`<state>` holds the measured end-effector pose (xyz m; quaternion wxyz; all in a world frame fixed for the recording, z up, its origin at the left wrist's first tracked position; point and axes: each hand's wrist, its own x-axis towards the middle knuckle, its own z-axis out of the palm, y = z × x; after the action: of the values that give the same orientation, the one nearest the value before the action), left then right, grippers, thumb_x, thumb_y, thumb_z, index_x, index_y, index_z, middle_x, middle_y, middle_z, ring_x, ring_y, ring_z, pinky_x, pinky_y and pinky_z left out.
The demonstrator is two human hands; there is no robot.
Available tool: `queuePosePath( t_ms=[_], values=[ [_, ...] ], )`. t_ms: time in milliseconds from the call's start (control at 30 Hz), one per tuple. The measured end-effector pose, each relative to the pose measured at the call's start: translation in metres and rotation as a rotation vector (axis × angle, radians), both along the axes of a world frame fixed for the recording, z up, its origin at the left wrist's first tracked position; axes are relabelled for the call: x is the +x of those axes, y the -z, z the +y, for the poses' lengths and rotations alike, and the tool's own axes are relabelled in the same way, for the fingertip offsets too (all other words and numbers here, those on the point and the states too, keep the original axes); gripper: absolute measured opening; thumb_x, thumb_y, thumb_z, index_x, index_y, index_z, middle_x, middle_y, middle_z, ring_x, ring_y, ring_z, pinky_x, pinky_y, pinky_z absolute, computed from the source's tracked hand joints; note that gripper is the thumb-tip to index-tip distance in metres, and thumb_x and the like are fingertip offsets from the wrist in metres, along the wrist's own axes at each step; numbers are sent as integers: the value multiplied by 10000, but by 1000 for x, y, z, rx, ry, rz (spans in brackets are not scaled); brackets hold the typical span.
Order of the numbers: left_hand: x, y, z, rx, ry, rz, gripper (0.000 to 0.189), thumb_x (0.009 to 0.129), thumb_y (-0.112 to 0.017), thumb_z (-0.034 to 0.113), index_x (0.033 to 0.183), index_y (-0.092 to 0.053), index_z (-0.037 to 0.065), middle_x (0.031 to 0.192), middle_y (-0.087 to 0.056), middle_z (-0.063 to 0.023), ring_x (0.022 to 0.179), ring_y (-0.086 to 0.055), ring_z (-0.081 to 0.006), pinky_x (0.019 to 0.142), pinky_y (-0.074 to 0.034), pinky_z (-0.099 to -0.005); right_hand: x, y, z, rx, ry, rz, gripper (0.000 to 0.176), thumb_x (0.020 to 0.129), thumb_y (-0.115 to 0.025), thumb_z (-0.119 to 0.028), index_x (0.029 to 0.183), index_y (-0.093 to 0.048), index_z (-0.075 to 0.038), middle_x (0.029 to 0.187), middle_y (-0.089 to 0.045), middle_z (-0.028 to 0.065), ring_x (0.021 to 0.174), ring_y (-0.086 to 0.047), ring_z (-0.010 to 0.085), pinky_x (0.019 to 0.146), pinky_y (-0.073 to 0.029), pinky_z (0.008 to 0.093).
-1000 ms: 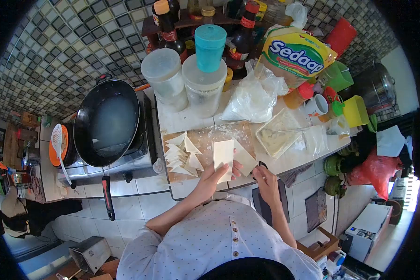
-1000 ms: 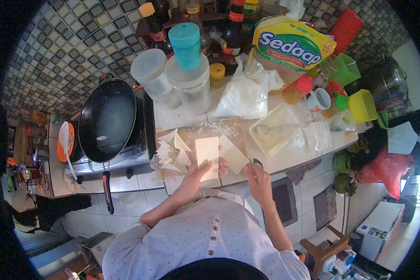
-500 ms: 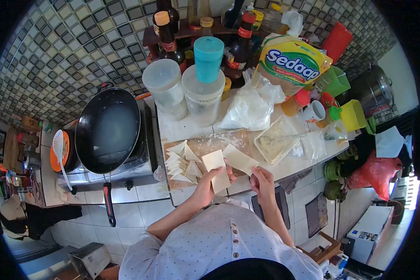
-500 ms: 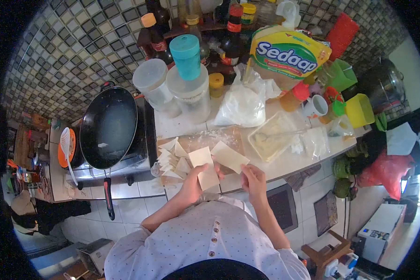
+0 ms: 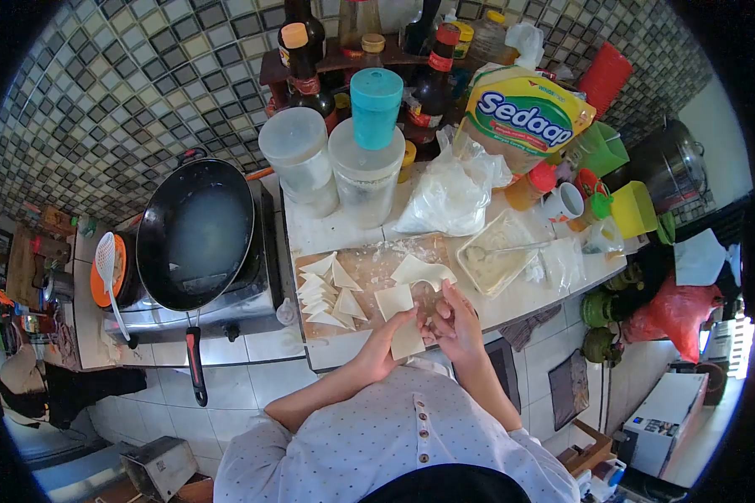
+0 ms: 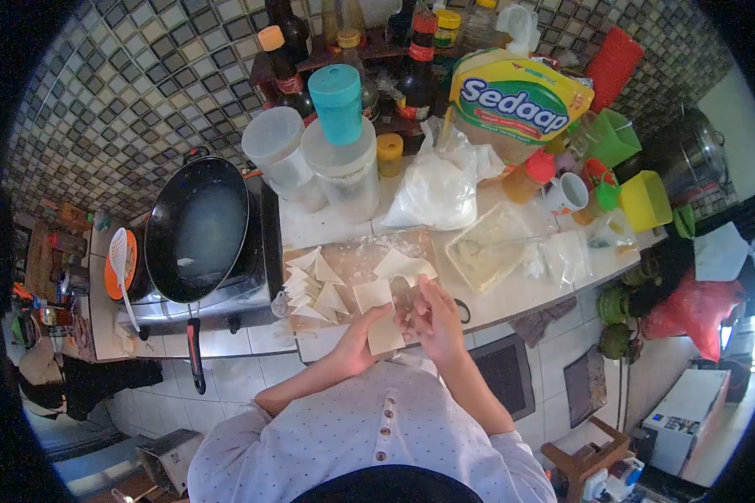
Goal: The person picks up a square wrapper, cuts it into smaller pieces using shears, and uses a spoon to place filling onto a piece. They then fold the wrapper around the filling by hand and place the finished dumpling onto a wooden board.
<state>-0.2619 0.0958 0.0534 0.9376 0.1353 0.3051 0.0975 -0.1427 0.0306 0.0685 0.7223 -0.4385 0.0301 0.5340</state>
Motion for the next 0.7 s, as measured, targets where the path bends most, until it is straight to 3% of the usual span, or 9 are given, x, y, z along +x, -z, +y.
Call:
queuePosePath(
  t_ms=[67,300,367,467,567,700],
  values=[
    [-1,9,-1,45,107,-62,255,864,-463,274,1010,-481,65,882,-540,-36,833,-545,-147,765,-442,-313,1,-14,1,-2,-38,56,234,893,-451,-296,724,-443,-135,516,-390,-56,313,-269,39,320,-255,210],
    [3,2,-6,10,133,32,397,875,-420,416,1100,-449,90,969,-536,-30,884,-528,-145,772,-427,-298,1,-5,-6,189,-127,43,279,897,-444,-284,677,-445,-113,474,-368,-49,309,-279,48,334,-266,213],
    [4,5,-5,-50,136,-130,518,855,-373,521,1175,-409,115,1036,-521,-27,941,-513,-149,791,-421,-317,0,-13,-8,110,-146,-86,283,892,-456,-259,671,-475,-84,442,-376,-37,312,-289,49,335,-257,209],
    [6,-10,-2,-49,78,-47,602,823,-343,594,1213,-386,138,1083,-507,-28,982,-502,-159,811,-412,-339,-2,-12,-14,4,-239,-244,255,872,-495,-218,684,-531,-50,444,-411,-23,337,-300,44,360,-244,198],
    [8,3,4,-49,-10,-59,530,844,-372,544,1184,-403,138,1083,-512,-47,985,-504,-168,813,-411,-339,-8,-7,-22,-136,-314,-476,219,832,-561,-181,670,-567,-35,499,-466,-11,394,-330,29,364,-223,195],
    [9,2,12,-11,-73,-78,428,866,-403,455,1141,-418,127,1056,-520,-58,963,-510,-175,794,-418,-328,-17,-11,-25,-167,-448,-595,248,815,-584,-198,640,-576,-21,514,-478,-16,420,-346,26,381,-229,197]
  ],
)
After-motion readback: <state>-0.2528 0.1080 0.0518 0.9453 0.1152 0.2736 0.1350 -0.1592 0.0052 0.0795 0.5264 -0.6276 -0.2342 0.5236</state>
